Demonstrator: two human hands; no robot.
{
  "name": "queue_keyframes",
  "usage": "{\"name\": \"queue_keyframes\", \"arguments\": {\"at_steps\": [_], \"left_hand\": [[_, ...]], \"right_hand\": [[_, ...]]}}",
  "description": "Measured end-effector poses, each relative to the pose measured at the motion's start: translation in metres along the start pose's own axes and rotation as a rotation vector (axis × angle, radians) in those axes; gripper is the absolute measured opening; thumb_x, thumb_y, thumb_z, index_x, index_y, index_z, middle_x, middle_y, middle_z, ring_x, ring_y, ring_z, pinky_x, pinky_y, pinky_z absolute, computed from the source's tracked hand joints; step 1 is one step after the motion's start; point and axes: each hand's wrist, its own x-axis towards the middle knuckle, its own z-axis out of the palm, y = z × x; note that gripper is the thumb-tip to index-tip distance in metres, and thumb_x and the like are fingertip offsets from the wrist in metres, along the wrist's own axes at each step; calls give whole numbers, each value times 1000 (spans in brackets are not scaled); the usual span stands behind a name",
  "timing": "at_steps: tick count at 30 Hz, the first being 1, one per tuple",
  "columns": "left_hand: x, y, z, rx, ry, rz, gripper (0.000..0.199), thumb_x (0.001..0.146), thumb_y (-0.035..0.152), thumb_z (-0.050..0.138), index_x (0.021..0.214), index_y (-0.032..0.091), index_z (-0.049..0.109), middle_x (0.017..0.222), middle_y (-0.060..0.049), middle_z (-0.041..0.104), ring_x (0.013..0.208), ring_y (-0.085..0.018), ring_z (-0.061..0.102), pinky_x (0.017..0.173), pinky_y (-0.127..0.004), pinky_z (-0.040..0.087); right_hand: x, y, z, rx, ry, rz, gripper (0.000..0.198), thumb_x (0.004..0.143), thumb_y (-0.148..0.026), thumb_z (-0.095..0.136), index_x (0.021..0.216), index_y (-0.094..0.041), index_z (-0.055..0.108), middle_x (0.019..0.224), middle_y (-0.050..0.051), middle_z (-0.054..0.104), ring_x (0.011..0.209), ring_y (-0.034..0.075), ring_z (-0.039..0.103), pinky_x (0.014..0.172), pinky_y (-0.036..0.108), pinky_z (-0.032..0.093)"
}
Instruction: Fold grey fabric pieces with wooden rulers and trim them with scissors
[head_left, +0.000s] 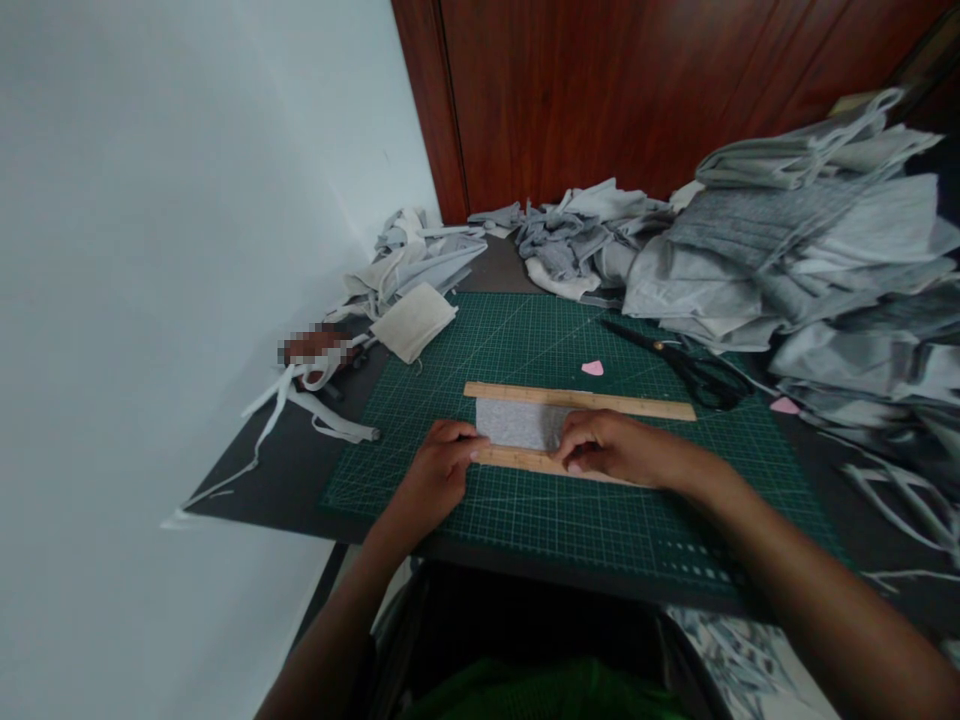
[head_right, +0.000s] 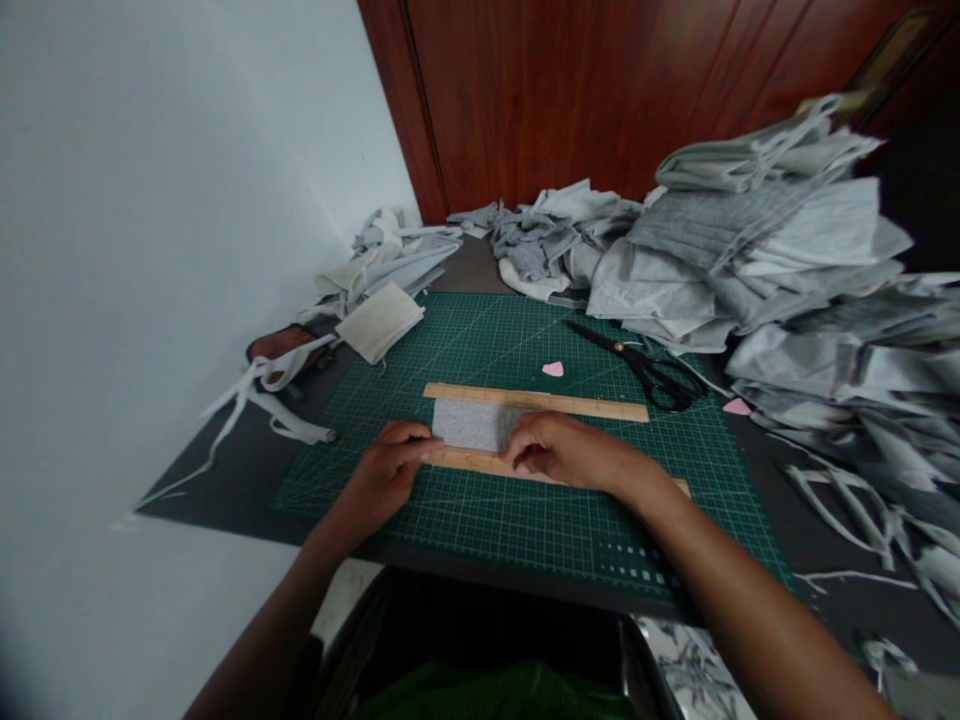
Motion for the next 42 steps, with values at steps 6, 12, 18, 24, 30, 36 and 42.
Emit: {"name": "queue_keyframes", "arguments": {"at_steps": [6,12,18,24,30,36,42], "left_hand": [[-3,6,4,27,25,10,40,95,2,44,111,21,74,109,-6,67,107,-21,59,95,-41,54],[-6,15,6,168,-38,81,38,97,6,47,125,21,68,116,-8,64,113,-26,56,101,-48,48],[-8,15,6,176,-4,80,37,96,4,47,123,19,67,117,-9,62,113,-26,55,99,-47,50],[-8,13,8,126,66,59,33,96,3,49,115,19,70,110,-7,62,108,-23,56,94,-41,54],[-7,11,9,159,66,53,29,97,7,50,114,19,71,108,-7,63,105,-23,57,93,-41,54],[2,22,3,386,20,62,24,93,7,53,104,17,72,101,-8,64,98,-25,60,86,-43,54],[45,26,9,394,-101,129,18,92,10,57,100,18,71,104,-6,65,98,-24,60,89,-42,52]], "right_hand": [[1,-2,-1,-10,-7,6,18,92,-12,64,94,-22,79,94,3,72,88,18,69,81,29,52],[1,2,0,-11,5,-8,17,90,-11,64,93,-21,78,93,3,72,87,17,69,79,28,51],[1,1,0,-17,5,3,18,91,-11,64,94,-21,79,94,3,72,88,17,69,79,28,51],[1,-1,0,-42,10,-3,19,92,-10,64,95,-21,79,96,3,73,90,18,69,82,29,50],[4,2,2,-43,33,17,20,89,-6,67,94,-20,79,94,3,73,89,18,69,80,28,51],[4,1,5,-65,66,16,26,84,1,68,92,-20,80,94,2,73,88,17,69,79,27,50],[0,-6,12,-117,151,29,26,83,3,68,90,-20,78,90,1,71,87,17,68,79,27,48]]}}
